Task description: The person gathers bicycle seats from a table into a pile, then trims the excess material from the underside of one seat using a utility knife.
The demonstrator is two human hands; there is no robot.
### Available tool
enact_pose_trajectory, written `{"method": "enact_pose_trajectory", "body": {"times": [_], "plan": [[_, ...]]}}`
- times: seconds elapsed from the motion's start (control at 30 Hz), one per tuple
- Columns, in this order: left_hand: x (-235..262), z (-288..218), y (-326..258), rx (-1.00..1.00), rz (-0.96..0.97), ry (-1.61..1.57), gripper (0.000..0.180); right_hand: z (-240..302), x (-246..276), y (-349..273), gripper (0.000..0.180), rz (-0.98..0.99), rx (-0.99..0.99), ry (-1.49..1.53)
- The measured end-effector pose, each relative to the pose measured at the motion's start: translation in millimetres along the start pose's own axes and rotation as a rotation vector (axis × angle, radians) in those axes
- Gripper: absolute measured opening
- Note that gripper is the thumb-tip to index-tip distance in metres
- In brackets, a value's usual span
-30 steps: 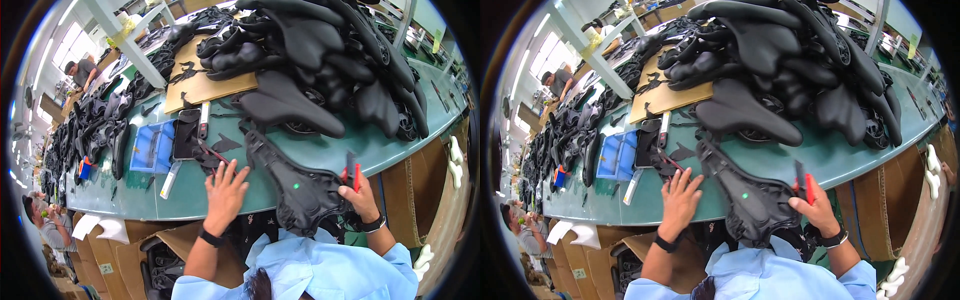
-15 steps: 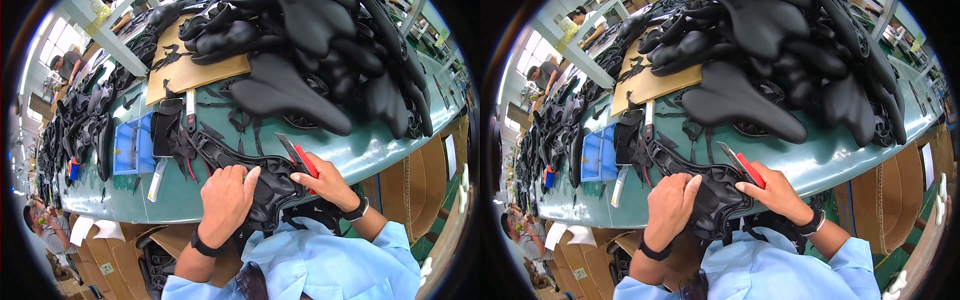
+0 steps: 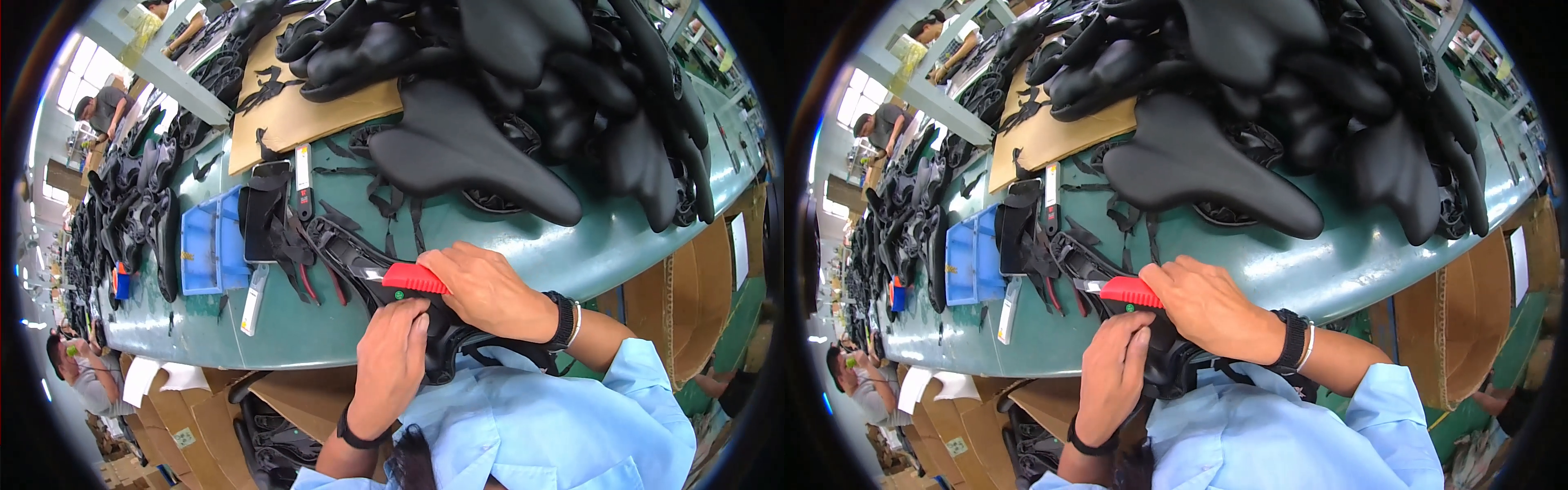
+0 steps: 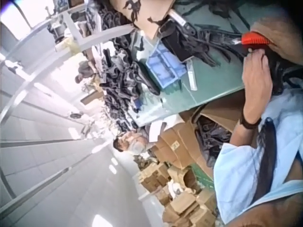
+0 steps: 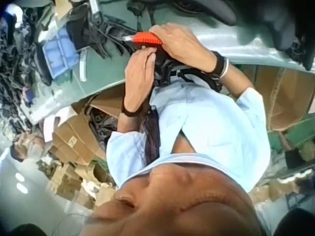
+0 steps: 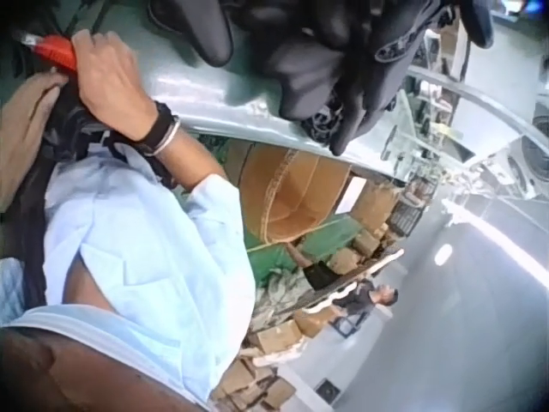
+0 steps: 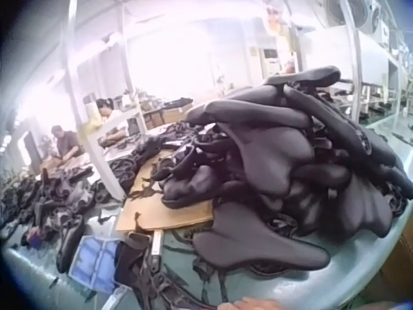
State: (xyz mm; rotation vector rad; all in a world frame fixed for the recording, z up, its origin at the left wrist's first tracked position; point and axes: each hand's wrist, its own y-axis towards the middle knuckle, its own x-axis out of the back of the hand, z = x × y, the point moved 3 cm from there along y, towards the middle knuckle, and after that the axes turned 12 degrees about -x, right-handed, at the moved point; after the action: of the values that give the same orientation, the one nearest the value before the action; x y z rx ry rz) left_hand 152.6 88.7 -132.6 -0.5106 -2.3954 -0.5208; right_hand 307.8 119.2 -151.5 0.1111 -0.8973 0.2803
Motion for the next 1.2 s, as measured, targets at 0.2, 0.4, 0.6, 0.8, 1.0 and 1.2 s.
{"method": "enact_pose_trajectory", "body": {"times": [0.2, 0.4, 0.6, 0.8, 1.0, 1.2], "plan": [[11.2, 1.5, 0.8, 0.041, 0.272, 0.012, 0.018, -24.6, -1.2, -10.7, 0.027, 0.078, -0.381, 0.820], [-14.9, 12.6, 22.1, 0.059, 0.091, 0.128, 0.028, -12.0, -4.7, -35.5, 0.028, -0.098, -0.277, 0.655], [-34.4, 20.3, 21.0, 0.135, 0.058, 0.010, 0.016, -24.9, 3.4, -49.1, 0.042, -0.081, -0.211, 0.506], [-28.2, 24.1, 19.1, 0.130, 0.030, -0.097, 0.011, -41.6, 39.3, -77.3, 0.054, -0.058, -0.222, 0.316], [-27.3, 28.6, 15.3, 0.111, -0.027, -0.150, 0.012, -22.6, 48.5, -67.4, 0.058, 0.155, -0.069, -0.120], [-25.0, 30.9, 12.5, 0.122, -0.074, -0.228, 0.009, -3.0, 51.3, -63.7, 0.054, 0.247, -0.025, -0.314]]}}
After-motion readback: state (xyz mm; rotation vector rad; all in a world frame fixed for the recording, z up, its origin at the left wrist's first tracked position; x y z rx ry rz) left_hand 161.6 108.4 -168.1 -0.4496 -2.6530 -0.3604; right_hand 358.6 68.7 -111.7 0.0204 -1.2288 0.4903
